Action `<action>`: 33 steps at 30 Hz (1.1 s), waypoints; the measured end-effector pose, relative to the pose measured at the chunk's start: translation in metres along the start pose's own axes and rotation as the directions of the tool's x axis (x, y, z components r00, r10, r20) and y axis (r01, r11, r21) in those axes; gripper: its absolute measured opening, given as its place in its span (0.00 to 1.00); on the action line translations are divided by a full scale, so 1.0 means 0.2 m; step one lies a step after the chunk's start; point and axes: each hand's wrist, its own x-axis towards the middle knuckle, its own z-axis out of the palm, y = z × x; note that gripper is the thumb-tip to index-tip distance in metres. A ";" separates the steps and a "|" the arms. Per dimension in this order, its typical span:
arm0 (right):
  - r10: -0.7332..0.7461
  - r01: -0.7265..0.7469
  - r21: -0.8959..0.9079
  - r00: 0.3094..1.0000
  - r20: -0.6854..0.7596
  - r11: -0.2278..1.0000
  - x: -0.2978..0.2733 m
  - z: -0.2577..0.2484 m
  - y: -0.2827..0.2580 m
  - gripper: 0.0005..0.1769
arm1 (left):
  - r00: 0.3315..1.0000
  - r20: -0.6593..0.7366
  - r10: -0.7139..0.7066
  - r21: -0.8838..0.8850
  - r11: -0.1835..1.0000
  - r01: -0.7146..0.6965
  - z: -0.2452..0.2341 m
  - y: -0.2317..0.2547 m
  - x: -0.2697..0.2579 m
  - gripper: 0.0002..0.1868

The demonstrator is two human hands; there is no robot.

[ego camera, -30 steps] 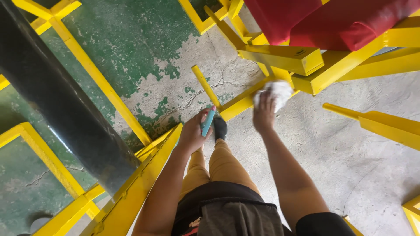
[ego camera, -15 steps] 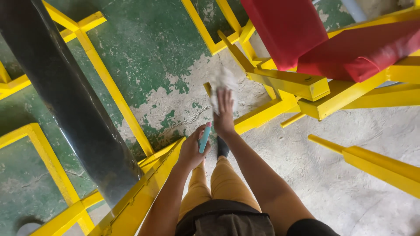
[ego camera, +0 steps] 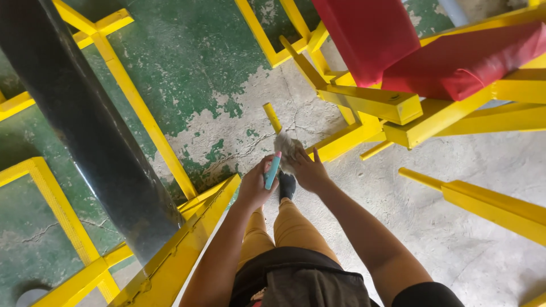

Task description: Cleaning gym equipment with a spray bottle and cloth.

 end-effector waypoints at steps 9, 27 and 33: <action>0.599 0.038 0.991 0.800 0.046 -0.128 -0.39 -0.03 0.49 0.31 | 0.988 0.155 -0.002 -0.003 1.000 0.002 0.05 0.27 0.11 0.31; 0.534 -0.597 0.056 0.668 -0.518 0.801 -0.62 -0.42 0.59 0.33 | 0.912 0.217 0.349 -0.069 0.937 -0.342 0.22 0.60 0.19 0.31; 0.722 -0.710 0.266 0.476 -0.501 0.652 -0.46 -0.16 1.27 0.37 | 0.888 0.294 0.354 -0.035 0.932 -0.360 0.26 0.74 0.21 0.32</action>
